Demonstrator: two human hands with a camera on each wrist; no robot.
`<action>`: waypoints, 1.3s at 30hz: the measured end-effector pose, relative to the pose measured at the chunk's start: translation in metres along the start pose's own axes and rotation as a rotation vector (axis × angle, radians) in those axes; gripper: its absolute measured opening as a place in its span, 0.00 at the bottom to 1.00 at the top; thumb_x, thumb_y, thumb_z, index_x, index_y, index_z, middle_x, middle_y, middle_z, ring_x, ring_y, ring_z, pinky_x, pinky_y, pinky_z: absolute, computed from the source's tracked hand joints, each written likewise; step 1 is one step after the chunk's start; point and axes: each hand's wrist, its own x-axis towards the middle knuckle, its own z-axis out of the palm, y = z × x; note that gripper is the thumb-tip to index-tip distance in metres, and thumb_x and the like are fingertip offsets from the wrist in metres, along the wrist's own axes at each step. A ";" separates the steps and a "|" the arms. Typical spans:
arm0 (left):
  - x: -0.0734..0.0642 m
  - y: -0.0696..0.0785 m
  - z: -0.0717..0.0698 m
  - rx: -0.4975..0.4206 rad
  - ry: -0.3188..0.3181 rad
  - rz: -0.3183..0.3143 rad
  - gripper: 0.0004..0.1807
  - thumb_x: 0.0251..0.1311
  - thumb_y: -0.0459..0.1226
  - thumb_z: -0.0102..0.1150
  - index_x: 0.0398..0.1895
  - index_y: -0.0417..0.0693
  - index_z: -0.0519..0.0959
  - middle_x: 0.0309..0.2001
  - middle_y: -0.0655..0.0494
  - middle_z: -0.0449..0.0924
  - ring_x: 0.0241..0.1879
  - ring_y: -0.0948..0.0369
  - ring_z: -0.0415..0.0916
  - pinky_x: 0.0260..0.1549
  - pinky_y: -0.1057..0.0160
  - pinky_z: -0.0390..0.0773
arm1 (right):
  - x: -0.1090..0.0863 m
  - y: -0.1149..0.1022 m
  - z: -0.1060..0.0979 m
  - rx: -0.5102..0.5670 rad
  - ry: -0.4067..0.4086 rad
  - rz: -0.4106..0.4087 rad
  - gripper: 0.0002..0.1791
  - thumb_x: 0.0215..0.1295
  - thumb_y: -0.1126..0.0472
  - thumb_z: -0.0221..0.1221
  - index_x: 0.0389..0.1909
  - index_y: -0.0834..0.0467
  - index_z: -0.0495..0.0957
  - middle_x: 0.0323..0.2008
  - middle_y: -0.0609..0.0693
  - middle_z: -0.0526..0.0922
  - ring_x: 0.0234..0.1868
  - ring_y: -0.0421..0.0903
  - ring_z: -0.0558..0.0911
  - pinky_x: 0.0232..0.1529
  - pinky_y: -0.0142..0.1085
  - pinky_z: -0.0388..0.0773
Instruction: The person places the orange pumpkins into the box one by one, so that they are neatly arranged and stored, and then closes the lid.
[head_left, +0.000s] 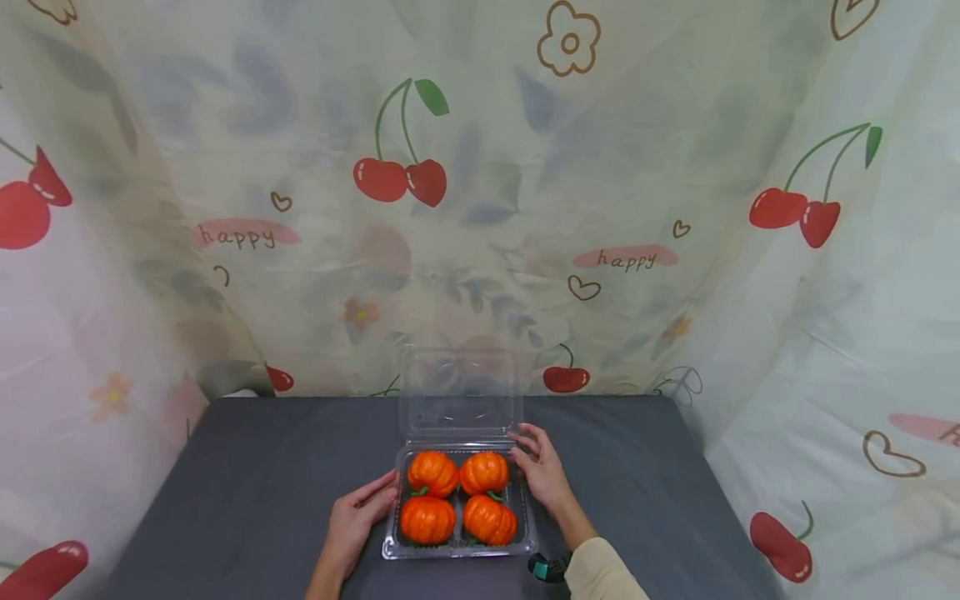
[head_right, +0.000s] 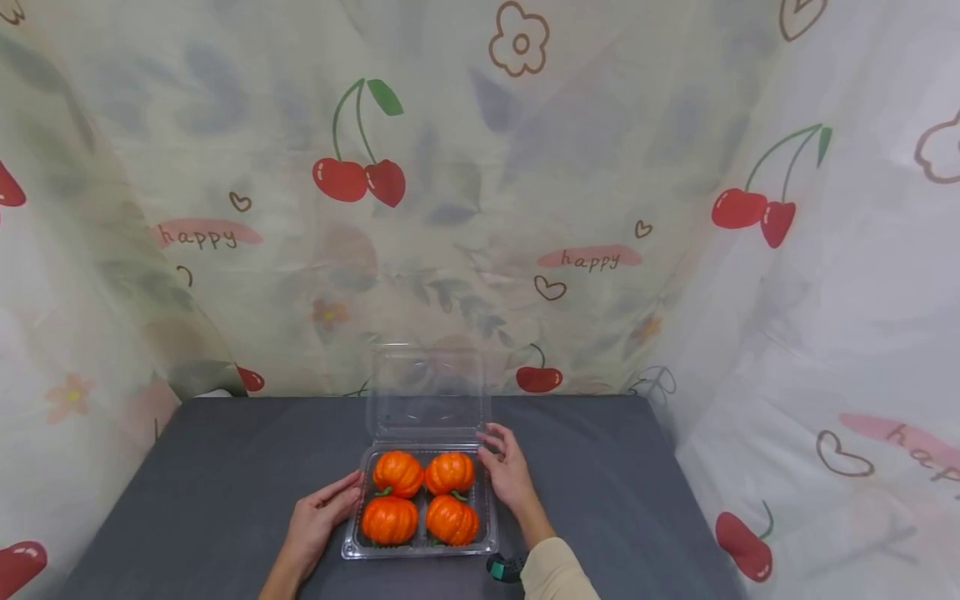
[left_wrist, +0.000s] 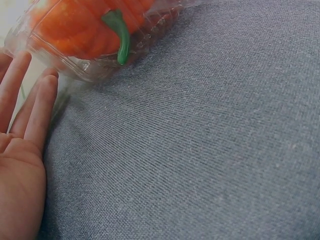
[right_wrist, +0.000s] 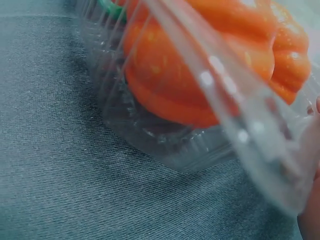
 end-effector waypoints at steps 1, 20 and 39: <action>0.000 0.000 0.000 0.002 0.000 0.001 0.28 0.57 0.39 0.74 0.61 0.39 0.81 0.54 0.48 0.87 0.46 0.69 0.87 0.44 0.69 0.87 | 0.000 0.000 0.000 0.012 0.004 0.002 0.26 0.72 0.70 0.57 0.68 0.63 0.65 0.64 0.68 0.78 0.52 0.72 0.82 0.38 0.37 0.83; 0.002 0.000 0.002 -0.005 -0.006 0.001 0.28 0.57 0.38 0.75 0.61 0.38 0.81 0.53 0.48 0.87 0.45 0.67 0.88 0.45 0.67 0.87 | 0.013 0.031 -0.001 -0.069 0.100 -0.037 0.23 0.71 0.66 0.61 0.65 0.59 0.71 0.58 0.67 0.83 0.40 0.63 0.84 0.31 0.29 0.79; -0.001 -0.003 0.002 0.028 0.020 0.040 0.30 0.53 0.38 0.77 0.60 0.37 0.82 0.51 0.51 0.89 0.45 0.70 0.87 0.43 0.69 0.87 | 0.012 0.029 0.000 -0.261 0.163 -0.132 0.15 0.68 0.61 0.66 0.54 0.55 0.79 0.49 0.55 0.89 0.47 0.52 0.87 0.44 0.27 0.81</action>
